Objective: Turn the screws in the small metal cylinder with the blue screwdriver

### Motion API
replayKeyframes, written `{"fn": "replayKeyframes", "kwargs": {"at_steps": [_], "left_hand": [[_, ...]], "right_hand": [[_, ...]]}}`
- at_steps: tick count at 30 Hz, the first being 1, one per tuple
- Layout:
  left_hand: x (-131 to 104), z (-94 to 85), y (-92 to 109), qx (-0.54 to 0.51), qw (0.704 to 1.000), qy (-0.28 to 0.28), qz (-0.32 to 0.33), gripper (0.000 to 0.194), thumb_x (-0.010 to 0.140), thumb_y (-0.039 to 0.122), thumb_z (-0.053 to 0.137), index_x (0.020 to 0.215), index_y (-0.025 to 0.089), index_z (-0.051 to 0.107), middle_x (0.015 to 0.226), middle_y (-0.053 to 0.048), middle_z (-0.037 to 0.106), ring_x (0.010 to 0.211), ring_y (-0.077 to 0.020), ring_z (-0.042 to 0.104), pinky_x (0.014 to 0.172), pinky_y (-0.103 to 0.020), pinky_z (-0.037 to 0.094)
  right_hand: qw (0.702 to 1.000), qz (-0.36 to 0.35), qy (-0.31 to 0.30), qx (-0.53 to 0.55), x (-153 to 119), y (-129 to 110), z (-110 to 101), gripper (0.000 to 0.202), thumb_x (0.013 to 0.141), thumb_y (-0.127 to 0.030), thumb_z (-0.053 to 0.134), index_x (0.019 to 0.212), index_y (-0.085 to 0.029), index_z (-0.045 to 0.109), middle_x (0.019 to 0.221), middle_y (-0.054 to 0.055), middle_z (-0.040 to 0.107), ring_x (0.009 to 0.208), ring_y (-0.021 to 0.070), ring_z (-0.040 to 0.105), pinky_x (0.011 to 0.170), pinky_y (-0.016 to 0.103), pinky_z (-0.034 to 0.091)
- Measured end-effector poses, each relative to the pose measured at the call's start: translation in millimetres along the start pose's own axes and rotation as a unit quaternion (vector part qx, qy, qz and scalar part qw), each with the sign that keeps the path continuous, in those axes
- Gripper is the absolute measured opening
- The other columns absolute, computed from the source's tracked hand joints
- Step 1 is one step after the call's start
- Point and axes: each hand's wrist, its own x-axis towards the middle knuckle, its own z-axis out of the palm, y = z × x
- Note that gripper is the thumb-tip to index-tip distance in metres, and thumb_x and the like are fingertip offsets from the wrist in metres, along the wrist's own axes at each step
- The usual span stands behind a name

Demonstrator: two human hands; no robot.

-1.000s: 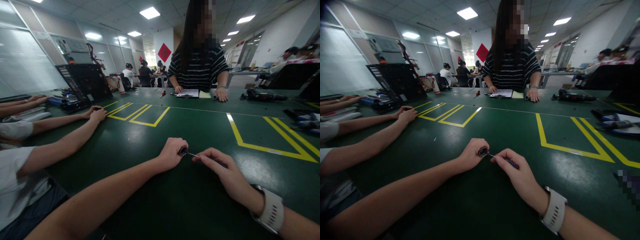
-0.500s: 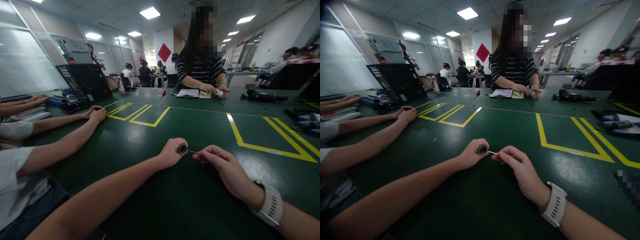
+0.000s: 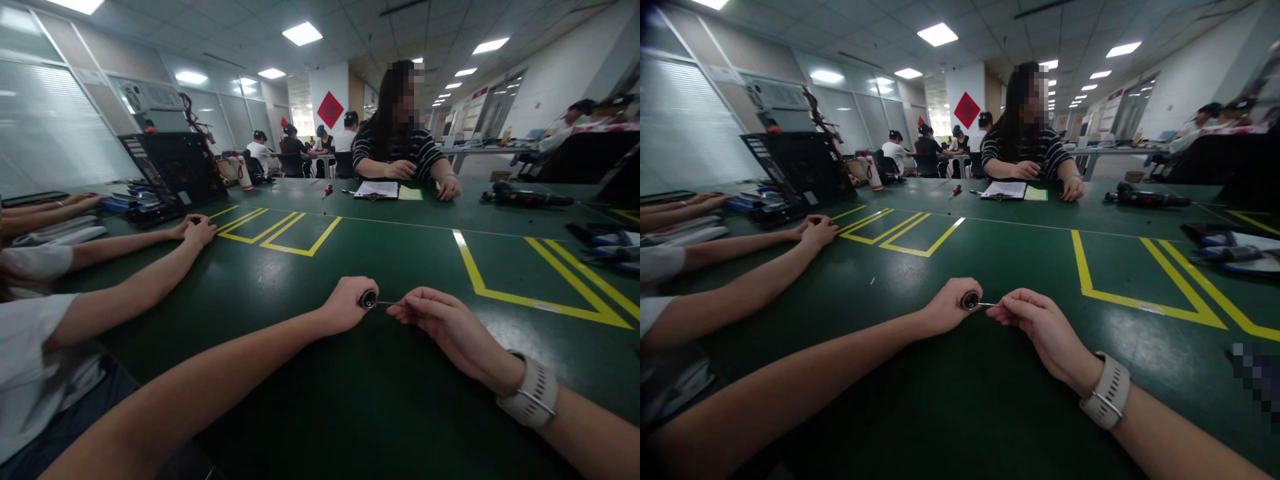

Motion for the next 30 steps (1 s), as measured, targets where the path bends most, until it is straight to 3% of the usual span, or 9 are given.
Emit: {"fn": "replayKeyframes", "kwargs": {"at_steps": [4,10,17,25,30], "left_hand": [[8.7,-2.5,-8.3,0.016,1.0,-0.015,0.015,0.006,0.072,0.008,0.055,0.07,0.014,0.055,0.068,0.002,0.054,0.064,-0.0107,0.049,0.062,-0.023,0.036],[13.5,-0.6,-17.2,-0.016,1.0,0.001,-0.016,0.007,0.072,0.012,0.058,0.071,0.015,0.052,0.069,0.003,0.052,0.066,-0.0108,0.049,0.061,-0.023,0.037],[8.4,1.8,-16.2,-0.068,0.991,0.027,-0.109,0.026,0.073,0.016,0.061,0.093,0.017,0.045,0.082,0.001,0.055,0.071,-0.0131,0.051,0.063,-0.025,0.04],[8.9,-2.4,-21.1,-0.095,0.992,0.054,-0.056,0.022,0.068,0.02,0.068,0.084,0.016,0.053,0.086,-0.001,0.055,0.082,-0.0162,0.052,0.076,-0.029,0.042],[10.5,-1.7,-21.8,-0.142,0.988,0.04,-0.046,0.016,0.073,0.021,0.062,0.084,0.016,0.052,0.08,0.001,0.053,0.074,-0.0128,0.05,0.069,-0.025,0.041]], "right_hand": [[1.0,-0.004,0.011,0.013,1.9,0.8,-1.7,0.014,0.077,-0.031,0.064,0.077,-0.017,0.065,0.085,0.006,0.071,0.082,0.0174,0.063,0.081,0.034,0.044],[0.999,-0.005,0.011,0.034,3.8,4.3,-4.6,0.013,0.079,-0.03,0.063,0.078,-0.017,0.066,0.087,0.005,0.07,0.085,0.0172,0.062,0.083,0.033,0.044],[0.996,-0.02,0.032,0.076,1.6,8.2,-5.0,0.012,0.078,-0.029,0.064,0.075,-0.018,0.065,0.08,0.004,0.07,0.078,0.0154,0.061,0.077,0.03,0.044],[0.995,-0.046,0.062,0.066,0.0,1.9,-4.0,0.019,0.073,-0.035,0.067,0.066,-0.018,0.063,0.065,0.003,0.065,0.064,0.0145,0.056,0.064,0.028,0.043],[0.992,-0.099,0.081,-0.014,-5.1,-13.6,-0.1,0.019,0.073,-0.036,0.065,0.065,-0.019,0.063,0.064,0.002,0.063,0.066,0.0157,0.056,0.065,0.03,0.043]]}}
